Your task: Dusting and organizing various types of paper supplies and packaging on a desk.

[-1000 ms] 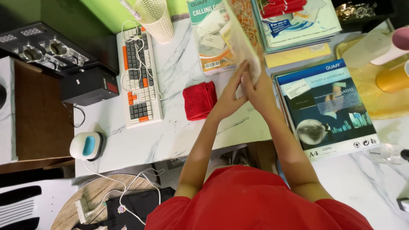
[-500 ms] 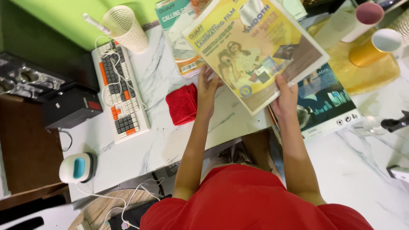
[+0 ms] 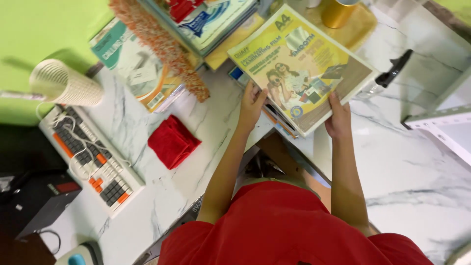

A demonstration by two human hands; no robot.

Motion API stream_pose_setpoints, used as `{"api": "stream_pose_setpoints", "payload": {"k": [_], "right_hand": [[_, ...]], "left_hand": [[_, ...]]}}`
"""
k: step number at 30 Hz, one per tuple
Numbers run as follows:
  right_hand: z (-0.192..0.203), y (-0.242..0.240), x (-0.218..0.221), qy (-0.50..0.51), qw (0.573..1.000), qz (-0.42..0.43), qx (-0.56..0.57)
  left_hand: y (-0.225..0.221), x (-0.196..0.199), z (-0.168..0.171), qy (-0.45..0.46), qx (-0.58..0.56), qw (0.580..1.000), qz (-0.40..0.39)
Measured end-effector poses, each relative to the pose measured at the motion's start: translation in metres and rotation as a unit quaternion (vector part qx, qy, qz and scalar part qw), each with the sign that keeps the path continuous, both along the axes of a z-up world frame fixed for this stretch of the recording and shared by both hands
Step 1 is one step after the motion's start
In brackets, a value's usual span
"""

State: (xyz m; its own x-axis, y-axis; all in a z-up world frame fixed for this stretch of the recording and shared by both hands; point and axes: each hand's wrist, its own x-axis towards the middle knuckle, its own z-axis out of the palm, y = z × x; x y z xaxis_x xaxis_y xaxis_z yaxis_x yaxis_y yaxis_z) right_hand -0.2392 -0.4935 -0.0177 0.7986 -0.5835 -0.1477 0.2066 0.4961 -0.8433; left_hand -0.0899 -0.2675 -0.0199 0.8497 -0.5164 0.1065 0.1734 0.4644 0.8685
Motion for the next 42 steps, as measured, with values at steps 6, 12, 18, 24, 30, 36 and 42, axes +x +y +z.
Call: {"api": "stream_pose_setpoints", "payload": {"k": [6, 12, 18, 24, 30, 36, 42], "right_hand": [[-0.022, -0.020, -0.005, 0.082, 0.994, 0.032, -0.069], [0.019, -0.003, -0.008, 0.277, 0.931, -0.028, -0.237], [0.035, -0.006, -0.016, 0.327, 0.814, -0.077, -0.474], [0.072, 0.033, 0.009, 0.306, 0.688, -0.100, -0.650], [0.069, 0.108, 0.074, 0.082, 0.749, 0.092, -0.651], [0.085, 0.202, 0.167, -0.071, 0.714, 0.196, -0.668], [0.023, 0.261, 0.263, -0.102, 0.734, 0.232, -0.630]], "left_hand": [[-0.019, -0.006, -0.030, 0.021, 0.033, 0.999, 0.028], [-0.008, -0.009, -0.049, 0.064, 0.101, 0.991, 0.059], [0.010, -0.009, -0.060, -0.015, 0.145, 0.989, 0.024], [0.043, -0.005, 0.015, -0.085, 0.355, 0.931, -0.006], [0.086, 0.000, 0.064, -0.137, 0.298, 0.943, 0.058], [0.152, 0.030, 0.074, -0.134, 0.237, 0.936, 0.224], [0.221, 0.057, 0.043, -0.247, 0.475, 0.721, 0.439]]}}
